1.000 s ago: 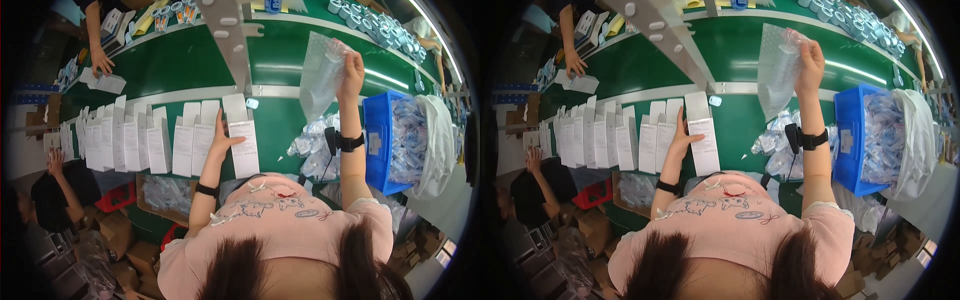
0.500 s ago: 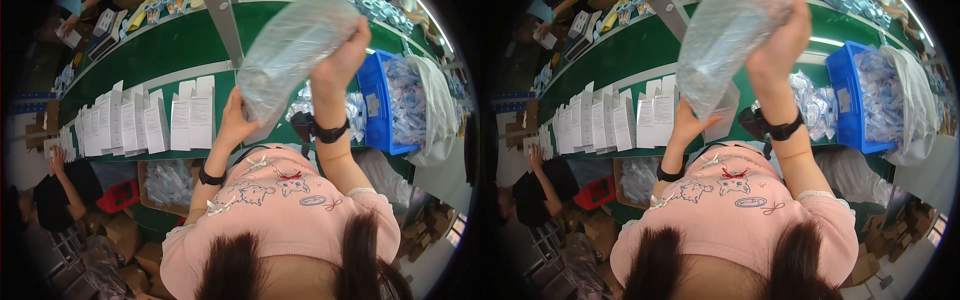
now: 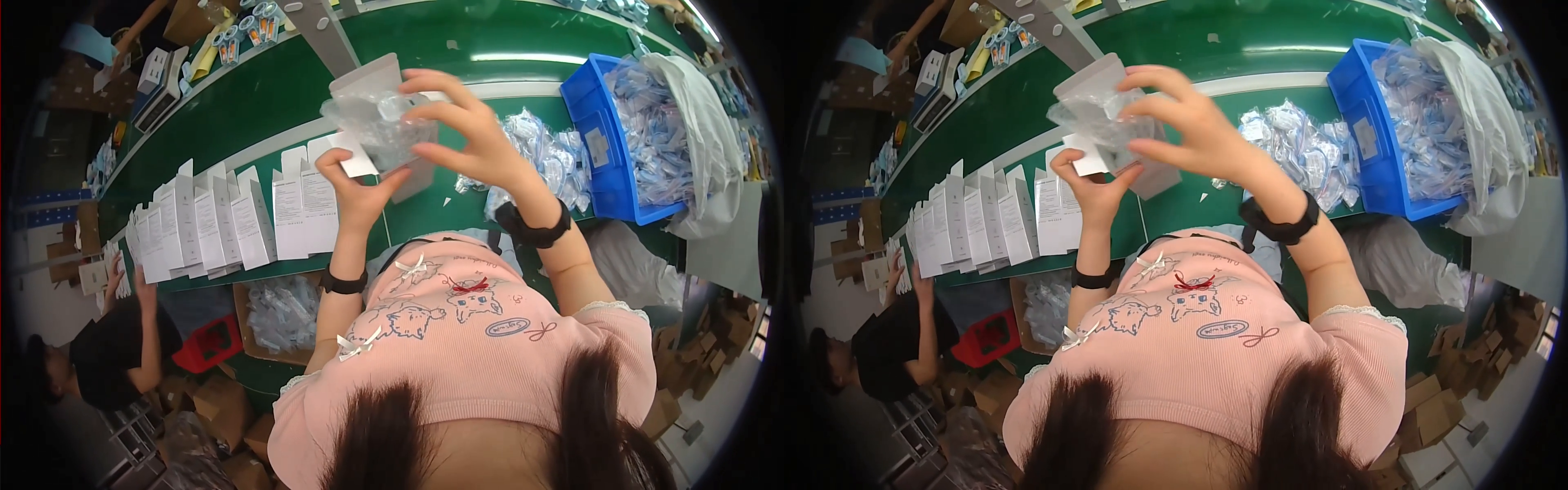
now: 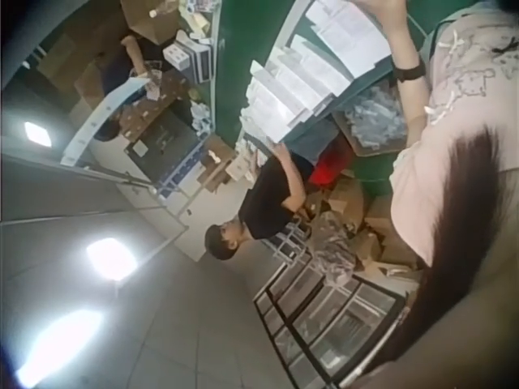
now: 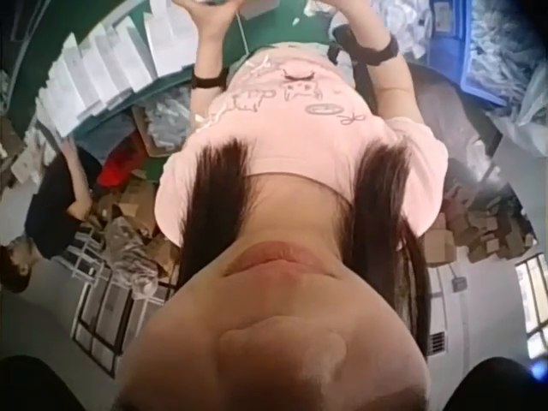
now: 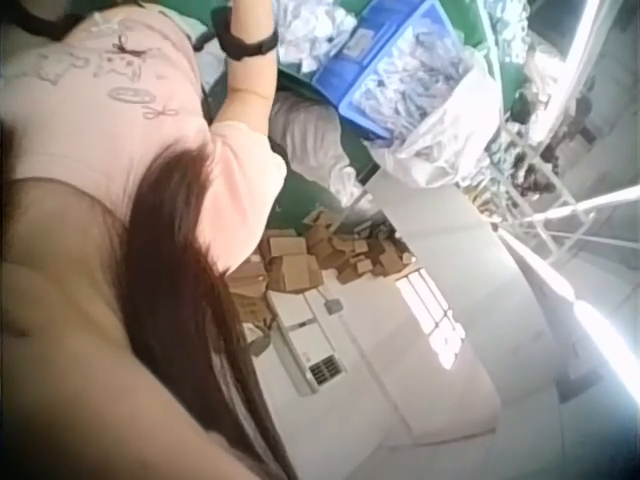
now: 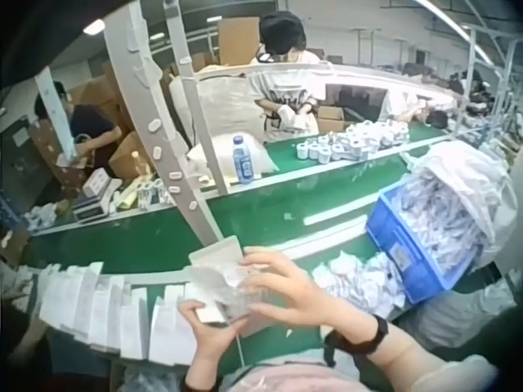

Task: The recorder is packing small electronic components into individual cardboard boxes and then into plastic bags on an electronics factory production line.

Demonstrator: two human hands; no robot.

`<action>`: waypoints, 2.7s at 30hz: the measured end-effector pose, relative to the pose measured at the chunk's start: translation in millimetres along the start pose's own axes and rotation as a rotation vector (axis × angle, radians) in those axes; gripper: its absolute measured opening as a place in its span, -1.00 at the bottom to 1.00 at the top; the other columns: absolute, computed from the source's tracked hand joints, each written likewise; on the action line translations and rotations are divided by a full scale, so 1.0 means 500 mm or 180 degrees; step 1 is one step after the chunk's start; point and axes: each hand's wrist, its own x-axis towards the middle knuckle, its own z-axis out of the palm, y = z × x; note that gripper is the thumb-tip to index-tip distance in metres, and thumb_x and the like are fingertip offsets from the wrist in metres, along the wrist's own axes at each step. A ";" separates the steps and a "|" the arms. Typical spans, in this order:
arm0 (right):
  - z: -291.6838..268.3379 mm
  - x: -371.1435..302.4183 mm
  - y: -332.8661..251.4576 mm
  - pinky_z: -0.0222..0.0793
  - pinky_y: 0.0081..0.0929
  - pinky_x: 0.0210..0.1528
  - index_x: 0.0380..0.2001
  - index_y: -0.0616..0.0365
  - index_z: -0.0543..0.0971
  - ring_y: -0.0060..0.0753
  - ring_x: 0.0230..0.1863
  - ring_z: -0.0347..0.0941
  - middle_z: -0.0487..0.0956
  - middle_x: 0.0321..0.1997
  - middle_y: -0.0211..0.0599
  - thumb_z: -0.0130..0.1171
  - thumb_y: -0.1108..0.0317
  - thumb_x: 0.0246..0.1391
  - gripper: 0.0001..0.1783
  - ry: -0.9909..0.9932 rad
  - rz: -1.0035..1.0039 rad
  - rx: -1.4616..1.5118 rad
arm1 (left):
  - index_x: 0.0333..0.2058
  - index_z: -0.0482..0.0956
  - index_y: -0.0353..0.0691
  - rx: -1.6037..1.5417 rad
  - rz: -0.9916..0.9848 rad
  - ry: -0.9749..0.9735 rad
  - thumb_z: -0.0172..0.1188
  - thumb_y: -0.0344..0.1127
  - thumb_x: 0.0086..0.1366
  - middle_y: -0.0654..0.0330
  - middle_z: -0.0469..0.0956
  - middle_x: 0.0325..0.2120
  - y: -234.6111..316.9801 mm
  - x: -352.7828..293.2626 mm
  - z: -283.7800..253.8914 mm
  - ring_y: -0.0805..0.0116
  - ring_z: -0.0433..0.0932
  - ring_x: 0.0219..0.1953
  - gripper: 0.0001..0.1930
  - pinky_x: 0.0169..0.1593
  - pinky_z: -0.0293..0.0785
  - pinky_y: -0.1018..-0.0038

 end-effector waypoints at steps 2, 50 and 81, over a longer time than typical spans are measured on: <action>-0.040 -0.026 0.026 0.24 -0.37 -0.04 -0.25 0.16 0.48 -0.10 -0.04 0.33 0.46 -0.20 -0.16 0.11 0.46 -0.14 -0.72 -0.0007 0.0046 -0.0277 | -0.23 0.03 -0.21 0.0209 0.0755 0.0325 0.47 -0.31 -0.30 0.04 0.18 -0.23 -0.025 0.009 -0.013 0.19 0.28 -0.14 -0.23 -0.07 0.24 0.34; 0.161 -0.119 0.114 -0.05 -0.27 0.21 -0.01 0.16 0.32 -0.06 0.20 0.06 0.18 0.17 -0.10 0.34 0.38 -0.39 -0.26 -0.0133 0.0834 0.0770 | 0.11 0.11 -0.22 0.3964 -0.0613 -0.0808 0.20 -0.28 -0.02 -0.07 -0.09 0.18 -0.132 -0.015 -0.141 -0.05 -0.21 0.24 -0.30 0.15 -0.23 -0.08; 0.161 0.098 0.415 0.07 -0.27 0.12 -0.06 0.06 0.38 -0.06 0.12 0.12 0.24 0.10 -0.14 0.15 0.49 -0.27 -0.45 0.0536 0.0651 -0.0707 | 0.11 0.11 -0.24 0.4133 -0.0441 -0.0893 0.15 -0.35 -0.05 -0.08 -0.08 0.18 -0.111 -0.016 -0.088 -0.02 -0.17 0.24 -0.30 0.14 -0.25 -0.11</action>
